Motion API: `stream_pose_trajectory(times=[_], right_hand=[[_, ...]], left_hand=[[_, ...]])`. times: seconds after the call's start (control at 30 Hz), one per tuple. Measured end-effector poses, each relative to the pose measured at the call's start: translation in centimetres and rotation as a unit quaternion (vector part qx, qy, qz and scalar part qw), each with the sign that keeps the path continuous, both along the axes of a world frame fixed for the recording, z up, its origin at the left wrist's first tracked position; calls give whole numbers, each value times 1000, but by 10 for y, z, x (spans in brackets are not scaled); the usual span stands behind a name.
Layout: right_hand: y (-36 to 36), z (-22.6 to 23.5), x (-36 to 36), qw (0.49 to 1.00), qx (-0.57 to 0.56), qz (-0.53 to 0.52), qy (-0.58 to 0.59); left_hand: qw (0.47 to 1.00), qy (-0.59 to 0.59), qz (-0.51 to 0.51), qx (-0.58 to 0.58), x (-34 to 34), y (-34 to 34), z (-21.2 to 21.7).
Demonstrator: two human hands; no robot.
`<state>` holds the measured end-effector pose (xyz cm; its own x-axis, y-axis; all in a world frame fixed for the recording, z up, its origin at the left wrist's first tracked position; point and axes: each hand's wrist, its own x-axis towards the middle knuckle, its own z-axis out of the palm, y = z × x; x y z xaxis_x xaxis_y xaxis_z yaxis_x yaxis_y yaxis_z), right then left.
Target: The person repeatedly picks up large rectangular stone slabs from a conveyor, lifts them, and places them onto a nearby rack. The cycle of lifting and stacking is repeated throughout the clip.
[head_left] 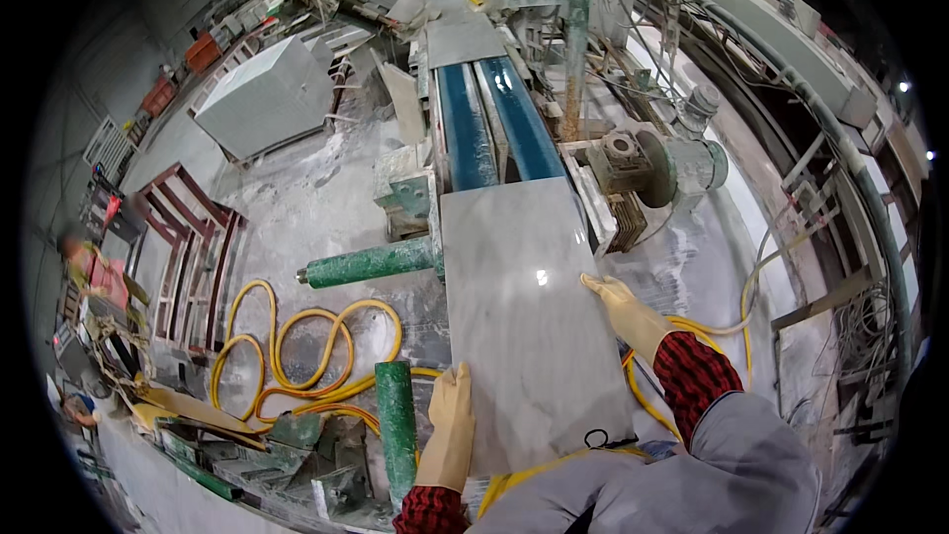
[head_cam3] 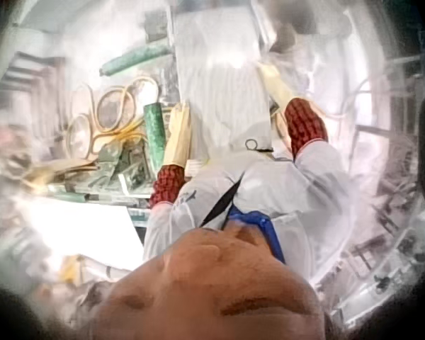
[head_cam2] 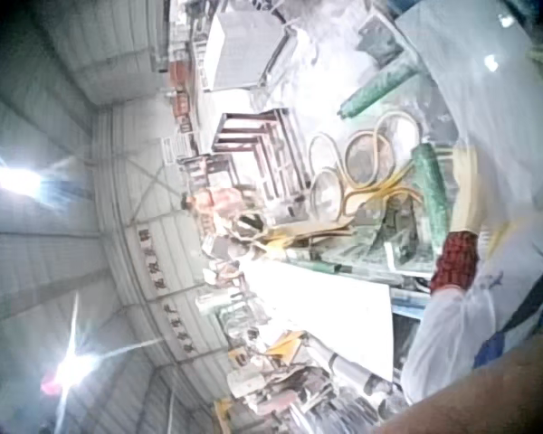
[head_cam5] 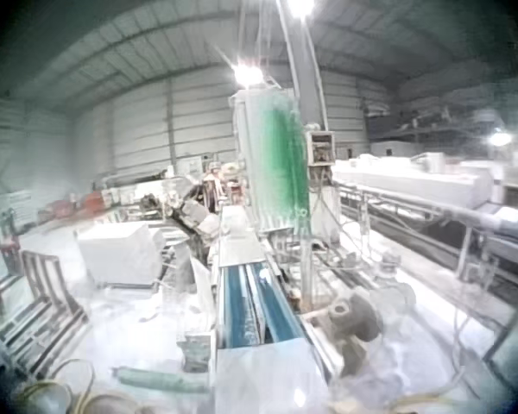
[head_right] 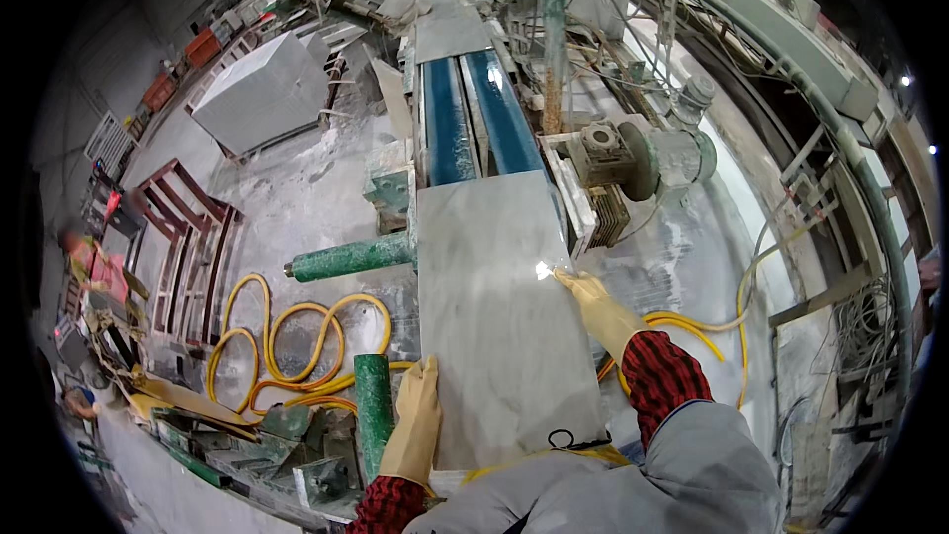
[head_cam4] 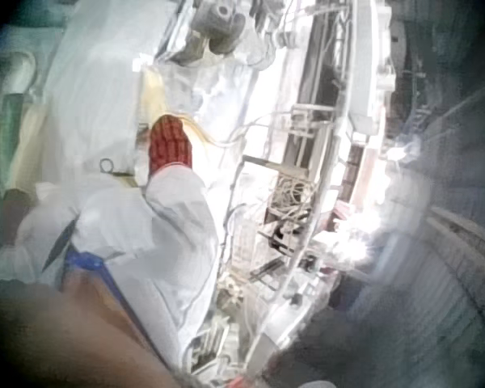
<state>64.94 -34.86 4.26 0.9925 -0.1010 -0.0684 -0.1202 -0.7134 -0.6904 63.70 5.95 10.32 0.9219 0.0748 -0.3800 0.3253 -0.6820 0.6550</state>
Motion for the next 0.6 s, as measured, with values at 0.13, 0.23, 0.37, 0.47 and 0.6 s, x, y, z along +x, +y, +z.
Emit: stream_pose_trajectory(times=[0.13, 0.23, 0.37, 0.47, 0.6], right_hand=[[39, 71, -4, 926, 329, -124, 135], [55, 132, -36, 821, 469, -182, 269], [38, 86, -113, 853, 376, -91, 350], [14, 17, -150, 868, 409, -36, 280], [38, 76, -101, 827, 428, -150, 333]], left_hand=[[997, 67, 24, 10, 32, -1, 0], [995, 93, -14, -46, 53, -3, 34], [927, 183, 23, -327, 45, 32, -32], [885, 353, -26, -302, 16, 56, -11], [901, 323, 18, -290, 9, 52, -14]])
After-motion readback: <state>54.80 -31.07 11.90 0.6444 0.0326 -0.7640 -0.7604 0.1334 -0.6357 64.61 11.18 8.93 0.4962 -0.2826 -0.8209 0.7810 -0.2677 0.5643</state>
